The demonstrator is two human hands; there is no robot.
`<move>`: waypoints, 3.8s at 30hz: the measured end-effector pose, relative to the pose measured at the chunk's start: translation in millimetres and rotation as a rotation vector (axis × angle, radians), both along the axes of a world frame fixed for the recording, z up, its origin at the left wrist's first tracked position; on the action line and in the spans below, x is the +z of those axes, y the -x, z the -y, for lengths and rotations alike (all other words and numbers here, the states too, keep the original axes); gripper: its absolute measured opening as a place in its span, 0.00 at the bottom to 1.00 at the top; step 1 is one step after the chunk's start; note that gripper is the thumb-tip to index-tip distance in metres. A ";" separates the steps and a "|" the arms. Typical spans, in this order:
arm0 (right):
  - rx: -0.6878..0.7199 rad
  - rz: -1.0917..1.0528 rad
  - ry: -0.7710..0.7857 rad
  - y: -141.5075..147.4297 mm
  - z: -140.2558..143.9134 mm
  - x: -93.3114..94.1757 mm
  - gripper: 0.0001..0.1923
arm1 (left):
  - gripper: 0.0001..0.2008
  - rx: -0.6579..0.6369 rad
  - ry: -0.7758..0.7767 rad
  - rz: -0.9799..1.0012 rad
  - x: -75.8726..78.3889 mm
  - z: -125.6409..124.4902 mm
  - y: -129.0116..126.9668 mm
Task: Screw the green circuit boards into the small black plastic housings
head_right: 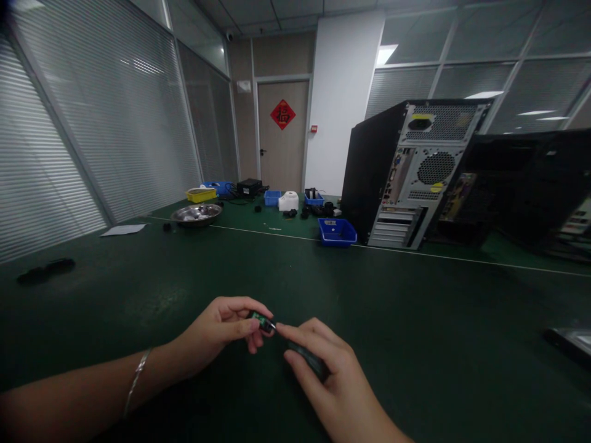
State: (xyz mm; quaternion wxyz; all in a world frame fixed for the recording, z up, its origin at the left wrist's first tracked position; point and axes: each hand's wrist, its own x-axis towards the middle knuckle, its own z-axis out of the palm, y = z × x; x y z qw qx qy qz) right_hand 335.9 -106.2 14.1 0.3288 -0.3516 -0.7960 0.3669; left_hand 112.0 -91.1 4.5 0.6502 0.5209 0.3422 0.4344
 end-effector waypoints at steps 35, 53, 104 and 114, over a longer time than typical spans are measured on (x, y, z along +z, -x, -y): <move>-0.013 0.004 0.068 1.0 2.0 4.8 0.16 | 0.14 0.036 0.058 0.238 -0.5 -1.2 1.3; -0.086 0.042 0.071 -1.0 -1.0 0.0 0.17 | 0.17 -0.006 -0.148 -0.205 -2.3 -3.4 2.3; -0.074 0.023 0.093 0.0 -1.1 2.6 0.17 | 0.17 -0.090 -0.072 -0.122 -4.8 -4.5 2.5; -0.128 0.005 0.094 -2.1 -1.7 2.2 0.17 | 0.16 -0.158 -0.461 -0.648 11.8 2.8 7.7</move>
